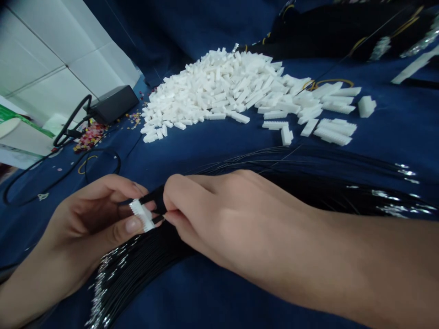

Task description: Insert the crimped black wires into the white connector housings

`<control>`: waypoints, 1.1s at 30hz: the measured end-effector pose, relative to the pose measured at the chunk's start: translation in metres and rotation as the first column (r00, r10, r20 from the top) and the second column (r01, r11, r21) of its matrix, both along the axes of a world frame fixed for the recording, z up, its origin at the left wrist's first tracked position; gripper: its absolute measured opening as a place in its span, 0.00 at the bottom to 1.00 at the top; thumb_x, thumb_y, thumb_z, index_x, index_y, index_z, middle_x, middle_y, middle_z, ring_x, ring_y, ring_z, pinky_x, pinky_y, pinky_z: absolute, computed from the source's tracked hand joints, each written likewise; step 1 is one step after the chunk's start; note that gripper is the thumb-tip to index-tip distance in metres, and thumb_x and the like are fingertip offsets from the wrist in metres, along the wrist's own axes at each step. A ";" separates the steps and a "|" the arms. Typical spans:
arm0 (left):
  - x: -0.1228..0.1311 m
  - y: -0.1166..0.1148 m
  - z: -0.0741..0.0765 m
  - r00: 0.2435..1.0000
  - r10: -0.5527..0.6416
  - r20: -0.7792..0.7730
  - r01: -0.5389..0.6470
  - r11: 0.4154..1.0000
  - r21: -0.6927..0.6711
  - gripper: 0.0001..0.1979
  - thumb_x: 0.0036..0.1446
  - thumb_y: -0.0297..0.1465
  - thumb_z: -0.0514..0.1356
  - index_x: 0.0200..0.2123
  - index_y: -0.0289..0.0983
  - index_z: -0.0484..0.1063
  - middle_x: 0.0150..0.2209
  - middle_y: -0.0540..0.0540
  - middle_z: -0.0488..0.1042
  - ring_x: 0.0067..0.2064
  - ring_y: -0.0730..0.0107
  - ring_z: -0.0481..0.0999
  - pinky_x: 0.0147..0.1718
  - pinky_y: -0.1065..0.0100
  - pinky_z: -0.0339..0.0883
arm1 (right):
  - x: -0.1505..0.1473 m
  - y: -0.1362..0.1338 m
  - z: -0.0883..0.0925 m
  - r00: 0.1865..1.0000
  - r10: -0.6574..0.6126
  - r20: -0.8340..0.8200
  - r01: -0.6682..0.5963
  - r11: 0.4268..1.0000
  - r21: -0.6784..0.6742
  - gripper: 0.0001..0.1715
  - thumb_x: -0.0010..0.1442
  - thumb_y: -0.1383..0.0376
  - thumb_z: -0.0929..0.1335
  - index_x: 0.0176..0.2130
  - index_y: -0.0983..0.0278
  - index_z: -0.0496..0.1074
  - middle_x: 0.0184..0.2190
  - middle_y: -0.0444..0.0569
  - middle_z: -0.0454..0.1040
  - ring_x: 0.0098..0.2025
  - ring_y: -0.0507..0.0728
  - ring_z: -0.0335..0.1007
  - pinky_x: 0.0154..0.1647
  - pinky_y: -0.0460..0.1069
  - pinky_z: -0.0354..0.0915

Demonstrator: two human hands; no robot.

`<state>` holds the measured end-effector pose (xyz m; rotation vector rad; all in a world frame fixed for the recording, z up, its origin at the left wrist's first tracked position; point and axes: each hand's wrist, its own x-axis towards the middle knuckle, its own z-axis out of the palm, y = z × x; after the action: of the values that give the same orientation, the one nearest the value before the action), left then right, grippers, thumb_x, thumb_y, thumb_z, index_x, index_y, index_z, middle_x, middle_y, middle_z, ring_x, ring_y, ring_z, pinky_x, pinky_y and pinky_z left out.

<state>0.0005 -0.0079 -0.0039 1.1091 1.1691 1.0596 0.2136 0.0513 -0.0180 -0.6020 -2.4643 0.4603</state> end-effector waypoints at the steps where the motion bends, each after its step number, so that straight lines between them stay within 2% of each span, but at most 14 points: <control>1: -0.001 0.001 0.000 1.000 -0.003 -0.005 0.003 1.000 0.002 0.09 0.56 0.27 0.73 0.35 0.49 0.83 0.32 0.56 0.85 0.34 0.78 0.84 0.34 0.84 0.75 | 0.000 0.001 0.001 1.000 0.006 -0.001 -0.006 1.000 -0.002 0.12 0.70 0.68 0.61 0.33 0.65 0.66 0.25 0.37 0.68 0.21 0.41 0.59 0.20 0.41 0.52; 6: -0.003 0.003 -0.002 0.999 -0.033 -0.002 0.033 0.999 -0.021 0.09 0.56 0.26 0.73 0.38 0.44 0.81 0.34 0.52 0.84 0.36 0.74 0.83 0.37 0.80 0.75 | 0.002 0.002 0.004 0.998 0.059 -0.019 -0.059 0.998 0.004 0.07 0.67 0.70 0.64 0.34 0.66 0.68 0.27 0.38 0.69 0.23 0.40 0.58 0.20 0.38 0.52; 12: -0.003 0.007 -0.002 0.999 -0.030 0.034 0.030 0.999 -0.016 0.09 0.55 0.25 0.73 0.38 0.41 0.80 0.36 0.50 0.84 0.35 0.76 0.82 0.35 0.82 0.74 | 0.002 0.004 0.002 0.999 0.044 -0.002 -0.043 0.998 0.046 0.07 0.67 0.70 0.64 0.35 0.67 0.68 0.25 0.38 0.68 0.21 0.41 0.56 0.21 0.40 0.52; 16: 0.000 0.010 -0.001 0.999 -0.019 0.028 0.018 0.999 0.026 0.11 0.51 0.25 0.76 0.36 0.39 0.80 0.34 0.52 0.82 0.33 0.77 0.81 0.34 0.82 0.75 | 0.001 0.007 0.002 0.999 0.051 -0.002 -0.051 0.997 0.056 0.06 0.67 0.68 0.64 0.36 0.67 0.68 0.20 0.37 0.64 0.20 0.43 0.56 0.23 0.42 0.52; 21: 0.001 0.014 -0.001 1.000 -0.014 0.016 0.012 0.997 0.081 0.17 0.43 0.23 0.79 0.35 0.37 0.80 0.33 0.52 0.82 0.33 0.77 0.80 0.35 0.80 0.75 | 0.000 0.010 0.002 0.999 0.038 0.028 -0.039 0.998 0.041 0.06 0.67 0.67 0.64 0.36 0.67 0.68 0.21 0.37 0.64 0.21 0.44 0.57 0.26 0.43 0.53; 27: 0.002 0.015 0.000 1.000 0.002 0.010 -0.003 0.997 0.084 0.15 0.45 0.26 0.79 0.35 0.36 0.79 0.33 0.52 0.81 0.33 0.77 0.80 0.35 0.80 0.74 | -0.002 0.011 0.002 0.998 0.044 0.037 -0.046 0.998 0.046 0.06 0.67 0.67 0.64 0.36 0.66 0.68 0.20 0.37 0.62 0.20 0.44 0.54 0.25 0.43 0.51; 33: -0.001 0.014 -0.002 0.996 -0.055 0.067 0.050 0.996 0.079 0.14 0.46 0.23 0.77 0.36 0.38 0.81 0.34 0.50 0.82 0.34 0.75 0.82 0.34 0.80 0.74 | -0.002 0.008 0.000 0.998 0.065 0.015 -0.066 0.992 0.104 0.08 0.69 0.68 0.62 0.36 0.66 0.65 0.20 0.37 0.62 0.20 0.44 0.55 0.22 0.42 0.50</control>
<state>-0.0001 0.0064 -0.0060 1.1483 1.0461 1.1016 0.2117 0.0595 -0.0178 -0.4832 -2.5077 0.3511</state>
